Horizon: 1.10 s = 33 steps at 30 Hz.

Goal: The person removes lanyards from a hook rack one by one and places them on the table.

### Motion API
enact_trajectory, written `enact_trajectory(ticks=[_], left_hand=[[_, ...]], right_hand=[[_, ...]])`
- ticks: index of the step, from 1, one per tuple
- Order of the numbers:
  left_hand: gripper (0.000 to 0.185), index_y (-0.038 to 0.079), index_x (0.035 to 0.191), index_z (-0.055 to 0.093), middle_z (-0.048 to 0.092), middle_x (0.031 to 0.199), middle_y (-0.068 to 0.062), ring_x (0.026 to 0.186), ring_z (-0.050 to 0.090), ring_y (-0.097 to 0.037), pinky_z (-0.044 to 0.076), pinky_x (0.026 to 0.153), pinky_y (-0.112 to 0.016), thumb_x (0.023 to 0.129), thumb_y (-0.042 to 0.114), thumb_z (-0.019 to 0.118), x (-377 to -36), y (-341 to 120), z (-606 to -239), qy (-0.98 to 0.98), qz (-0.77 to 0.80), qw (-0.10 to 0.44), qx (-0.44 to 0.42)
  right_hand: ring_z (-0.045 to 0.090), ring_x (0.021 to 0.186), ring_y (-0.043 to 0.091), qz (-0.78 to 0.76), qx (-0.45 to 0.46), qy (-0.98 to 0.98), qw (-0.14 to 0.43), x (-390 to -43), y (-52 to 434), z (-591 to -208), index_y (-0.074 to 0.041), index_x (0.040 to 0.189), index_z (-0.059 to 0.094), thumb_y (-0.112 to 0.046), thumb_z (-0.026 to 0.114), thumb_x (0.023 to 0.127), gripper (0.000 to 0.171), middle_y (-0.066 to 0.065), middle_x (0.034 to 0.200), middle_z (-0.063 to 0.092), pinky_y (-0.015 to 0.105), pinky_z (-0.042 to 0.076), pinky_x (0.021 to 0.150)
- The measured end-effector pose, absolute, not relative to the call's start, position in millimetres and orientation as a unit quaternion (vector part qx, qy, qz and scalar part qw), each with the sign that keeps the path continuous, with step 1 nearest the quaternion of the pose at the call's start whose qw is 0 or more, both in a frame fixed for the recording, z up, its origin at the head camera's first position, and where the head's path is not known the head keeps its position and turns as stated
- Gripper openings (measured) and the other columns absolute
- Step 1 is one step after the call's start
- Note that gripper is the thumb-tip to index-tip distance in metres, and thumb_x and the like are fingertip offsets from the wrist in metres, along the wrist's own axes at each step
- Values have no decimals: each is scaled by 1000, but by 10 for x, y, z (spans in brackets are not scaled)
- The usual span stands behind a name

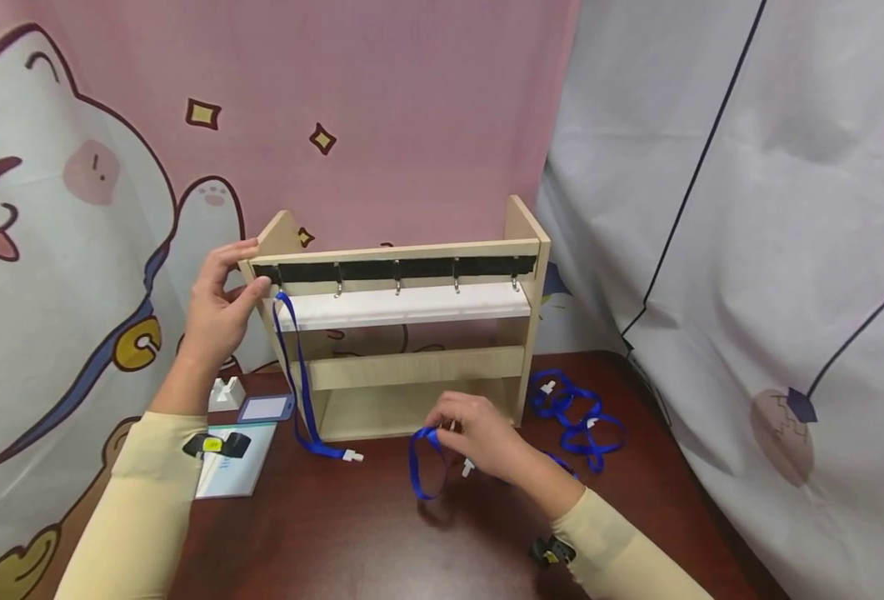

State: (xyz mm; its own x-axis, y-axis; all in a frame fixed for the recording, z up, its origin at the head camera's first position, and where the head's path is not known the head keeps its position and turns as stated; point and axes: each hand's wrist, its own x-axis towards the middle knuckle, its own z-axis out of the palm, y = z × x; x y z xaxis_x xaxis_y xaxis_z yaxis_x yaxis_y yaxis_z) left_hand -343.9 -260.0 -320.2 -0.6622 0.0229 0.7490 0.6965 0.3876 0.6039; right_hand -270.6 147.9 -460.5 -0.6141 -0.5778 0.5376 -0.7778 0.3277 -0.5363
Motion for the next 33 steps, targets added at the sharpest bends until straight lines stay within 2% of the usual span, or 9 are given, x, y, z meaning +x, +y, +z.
enact_trajectory(ticks=[6,11,13,19,24,33], left_hand=[[43,7,147,63,55,161,1,143,52,-22,58,97,-19,106,3,74,-3445,-2605,-3217,-763,-499,337,-234],[43,7,148,63,53,162,1,145,51,-23,59,98,-19,106,3,73,-3440,-2612,-3220,-764,-499,337,-233],[43,8,148,63,53,162,0,145,51,-24,59,98,-19,106,3,73,-3436,-2610,-3214,-763,-499,337,-234],[43,10,148,63,53,163,0,145,52,-25,59,99,-21,107,5,73,-3431,-2608,-3205,-767,-494,336,-234],[41,14,148,64,53,162,4,145,52,-23,59,101,-22,108,7,72,-3437,-2612,-3209,-768,-493,336,-234],[41,13,148,63,53,162,4,146,51,-23,59,103,-26,108,8,72,-3431,-2613,-3211,-772,-488,337,-231]], right_hand=[[68,84,7,434,404,-801,80,-2626,1432,-4728,-17,103,80,8,78,96,26,-5,101,73,26,62,69],[68,82,9,456,390,-798,57,-2591,1442,-4797,-16,103,80,8,76,97,25,4,100,73,29,62,60],[68,83,9,455,382,-803,58,-2602,1465,-4829,-17,102,80,6,77,97,24,4,99,73,30,62,60],[67,87,7,433,356,-825,66,-2675,1577,-4949,-20,102,80,4,78,98,24,-2,99,74,28,61,73],[67,87,7,427,334,-838,66,-2783,1679,-5084,-19,102,80,5,78,97,24,-5,99,74,27,59,75],[68,90,6,398,284,-870,61,-2995,1821,-5273,-19,102,81,3,80,96,23,-8,99,75,28,59,79]])
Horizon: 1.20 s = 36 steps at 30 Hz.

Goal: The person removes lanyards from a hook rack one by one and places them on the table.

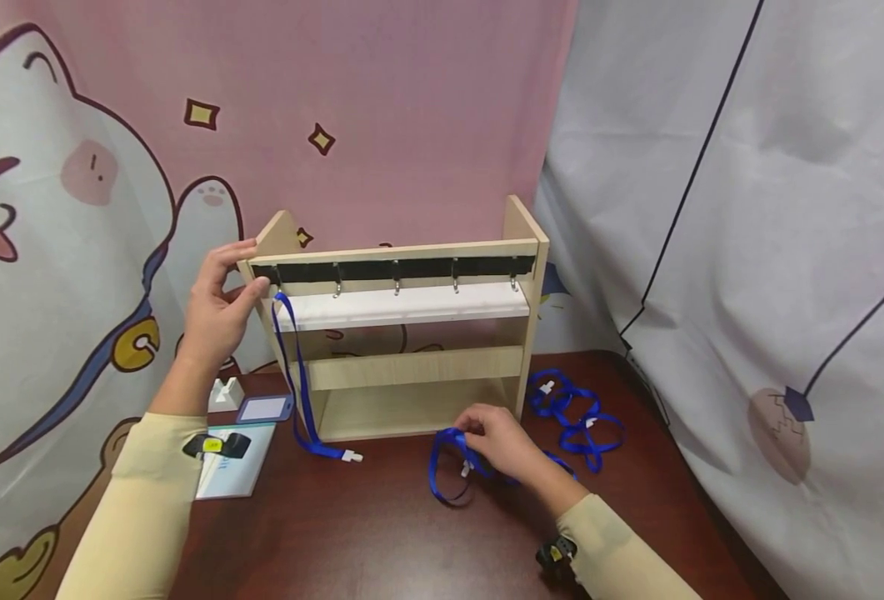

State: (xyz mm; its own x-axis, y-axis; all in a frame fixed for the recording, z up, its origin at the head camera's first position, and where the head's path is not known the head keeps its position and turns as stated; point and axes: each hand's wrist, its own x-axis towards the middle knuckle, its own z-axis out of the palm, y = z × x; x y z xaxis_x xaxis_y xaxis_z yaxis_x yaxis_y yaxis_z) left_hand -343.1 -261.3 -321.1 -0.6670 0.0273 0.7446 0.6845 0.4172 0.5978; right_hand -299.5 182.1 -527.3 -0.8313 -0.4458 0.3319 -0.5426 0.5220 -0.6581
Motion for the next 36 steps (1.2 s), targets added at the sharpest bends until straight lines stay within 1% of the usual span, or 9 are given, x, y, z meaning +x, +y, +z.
enact_trajectory(ticks=[5,9,12,20,26,33,36], left_hand=[[41,10,148,64,54,161,4,146,52,-23,59,103,-25,108,7,73,-3445,-2610,-3221,-766,-494,337,-235],[43,9,148,63,54,161,2,146,51,-23,59,101,-22,107,5,73,-3443,-2602,-3211,-763,-500,336,-236],[43,9,148,63,54,162,1,146,51,-23,58,100,-21,106,3,73,-3436,-2601,-3204,-760,-503,336,-236],[44,11,148,64,53,162,-1,145,52,-25,59,98,-19,106,4,74,-3432,-2606,-3220,-763,-497,340,-236],[44,11,148,63,53,162,0,146,52,-25,59,100,-21,106,4,73,-3424,-2598,-3218,-764,-497,337,-235],[43,10,148,63,53,162,2,146,51,-24,59,101,-22,107,5,73,-3422,-2595,-3205,-765,-499,334,-234],[43,10,148,63,53,163,0,146,51,-25,59,101,-22,107,4,73,-3426,-2591,-3211,-765,-498,335,-235]], right_hand=[[69,91,7,369,298,-877,70,-3075,1874,-5357,-14,99,81,8,80,92,23,-8,99,75,30,61,80],[68,89,8,337,313,-885,73,-3134,1910,-5412,-15,96,80,9,81,92,24,-9,97,73,30,61,78],[70,88,12,315,319,-890,80,-3181,1929,-5447,-14,95,80,10,81,91,25,-8,96,73,31,61,76],[72,89,15,268,318,-904,95,-3285,1945,-5518,-12,93,80,11,82,88,23,-4,94,74,34,62,79],[72,91,18,240,333,-907,92,-3332,1960,-5561,-12,96,80,11,82,87,24,-3,96,74,37,63,82],[71,89,19,245,342,-902,100,-3332,1985,-5539,-7,100,80,18,76,84,30,0,98,74,37,63,80],[72,90,21,254,339,-900,101,-3325,1998,-5528,-6,101,79,19,75,85,30,1,98,73,38,64,81]])
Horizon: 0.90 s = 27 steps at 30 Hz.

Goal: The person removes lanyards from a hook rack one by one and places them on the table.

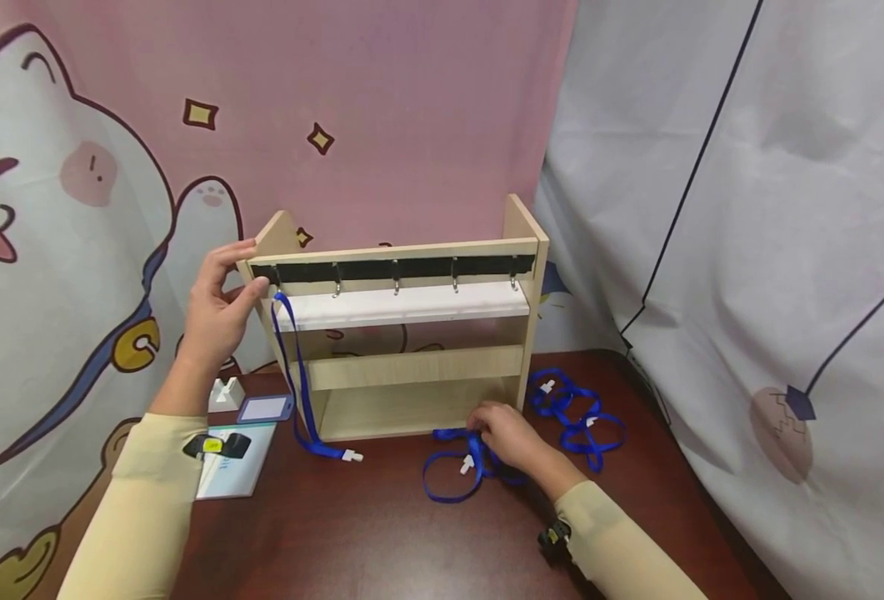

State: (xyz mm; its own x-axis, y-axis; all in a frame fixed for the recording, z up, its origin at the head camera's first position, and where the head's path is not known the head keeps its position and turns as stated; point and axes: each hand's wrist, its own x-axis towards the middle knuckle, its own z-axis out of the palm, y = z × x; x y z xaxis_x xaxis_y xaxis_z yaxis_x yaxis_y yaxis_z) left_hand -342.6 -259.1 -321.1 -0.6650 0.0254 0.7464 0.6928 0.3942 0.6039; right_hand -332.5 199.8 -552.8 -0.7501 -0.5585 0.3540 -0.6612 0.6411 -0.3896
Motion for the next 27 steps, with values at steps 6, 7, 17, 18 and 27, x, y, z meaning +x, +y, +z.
enact_trajectory(ticks=[6,7,17,18,27], left_hand=[[42,5,148,61,52,163,-5,146,51,-27,58,102,-22,107,1,71,-3450,-2590,-3219,-768,-493,339,-230],[42,4,148,61,52,163,-5,147,51,-27,58,102,-22,107,1,70,-3451,-2588,-3218,-768,-493,339,-229],[43,5,148,62,53,162,-2,145,52,-24,58,100,-20,106,2,72,-3434,-2601,-3208,-764,-500,337,-230],[43,5,148,62,53,162,-1,144,52,-24,59,100,-21,106,2,73,-3431,-2604,-3208,-764,-500,337,-230],[43,9,149,62,53,162,0,143,53,-24,59,100,-22,107,4,73,-3424,-2600,-3209,-765,-496,338,-234]], right_hand=[[72,90,24,269,330,-899,101,-3312,2002,-5513,-7,101,80,15,75,87,26,0,99,73,38,63,81],[72,90,23,270,329,-899,104,-3308,2000,-5512,-7,100,80,14,75,87,25,-1,98,73,38,63,81],[70,89,15,312,328,-880,144,-3240,1821,-5353,-9,100,79,2,78,95,12,-2,97,73,34,61,75],[70,89,15,320,328,-877,144,-3228,1776,-5326,-8,102,78,1,78,96,11,-1,98,73,34,61,75],[70,95,17,401,328,-844,141,-3037,1022,-5056,-10,126,69,-10,81,102,27,4,110,72,37,64,75]])
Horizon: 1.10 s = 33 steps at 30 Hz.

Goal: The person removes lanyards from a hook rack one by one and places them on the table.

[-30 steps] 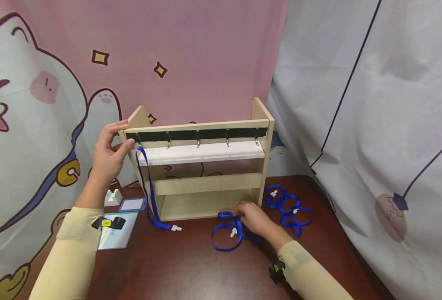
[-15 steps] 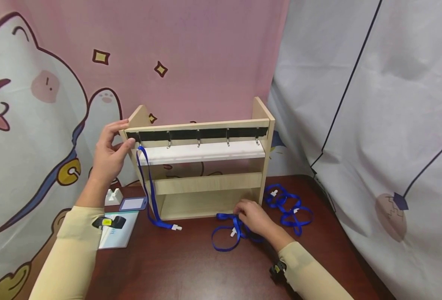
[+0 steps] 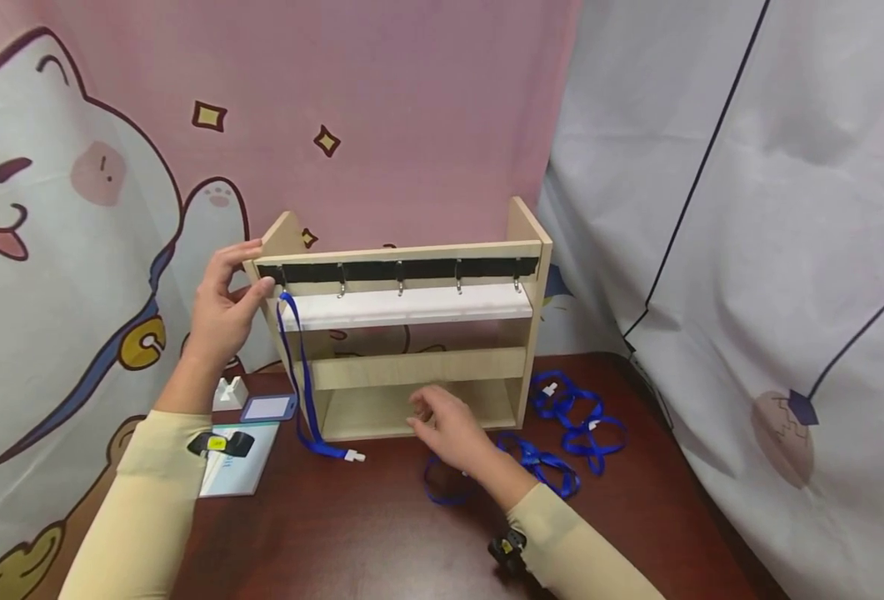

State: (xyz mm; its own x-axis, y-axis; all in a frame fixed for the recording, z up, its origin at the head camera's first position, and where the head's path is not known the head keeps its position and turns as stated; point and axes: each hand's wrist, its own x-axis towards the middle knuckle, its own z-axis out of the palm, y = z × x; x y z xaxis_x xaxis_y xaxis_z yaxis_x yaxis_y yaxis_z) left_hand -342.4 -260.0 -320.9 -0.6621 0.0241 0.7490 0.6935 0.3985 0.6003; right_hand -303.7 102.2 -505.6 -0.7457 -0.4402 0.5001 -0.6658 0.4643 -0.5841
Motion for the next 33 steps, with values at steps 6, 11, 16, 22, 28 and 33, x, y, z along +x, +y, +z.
enact_trajectory(ticks=[6,11,16,22,28,33], left_hand=[[42,9,148,63,53,162,0,142,53,-22,59,101,-22,107,4,72,-3430,-2591,-3213,-762,-498,338,-239],[43,7,149,62,53,162,1,142,52,-22,58,101,-22,107,4,72,-3435,-2588,-3212,-764,-495,341,-236],[44,8,149,63,53,162,0,141,53,-23,58,100,-21,107,4,72,-3438,-2590,-3217,-764,-491,345,-235],[43,10,149,63,54,162,1,140,53,-22,58,99,-21,107,5,73,-3448,-2569,-3214,-764,-492,345,-235],[44,8,150,62,53,162,1,142,53,-23,58,101,-23,107,5,73,-3452,-2565,-3214,-767,-487,345,-234],[43,8,149,62,53,162,1,142,52,-22,58,101,-22,107,4,72,-3432,-2573,-3220,-766,-490,345,-231]], right_hand=[[69,95,18,448,324,-817,165,-2978,364,-4893,-6,135,64,-20,85,101,42,4,118,67,33,63,79],[67,96,15,457,307,-817,173,-2970,-106,-4747,-7,139,61,-28,84,102,49,4,121,65,29,61,82],[67,100,15,442,267,-834,195,-2886,-492,-4673,-8,134,64,-34,82,103,44,4,117,65,27,61,84],[69,104,19,438,198,-846,230,-2841,-786,-4615,-9,128,68,-36,82,103,38,3,118,68,34,62,87],[68,100,17,440,149,-850,249,-2843,-917,-4583,-12,125,68,-38,84,102,39,0,115,68,34,62,83],[71,99,18,412,160,-859,260,-2877,-1026,-4596,-11,117,73,-38,84,101,33,0,108,73,33,62,82]])
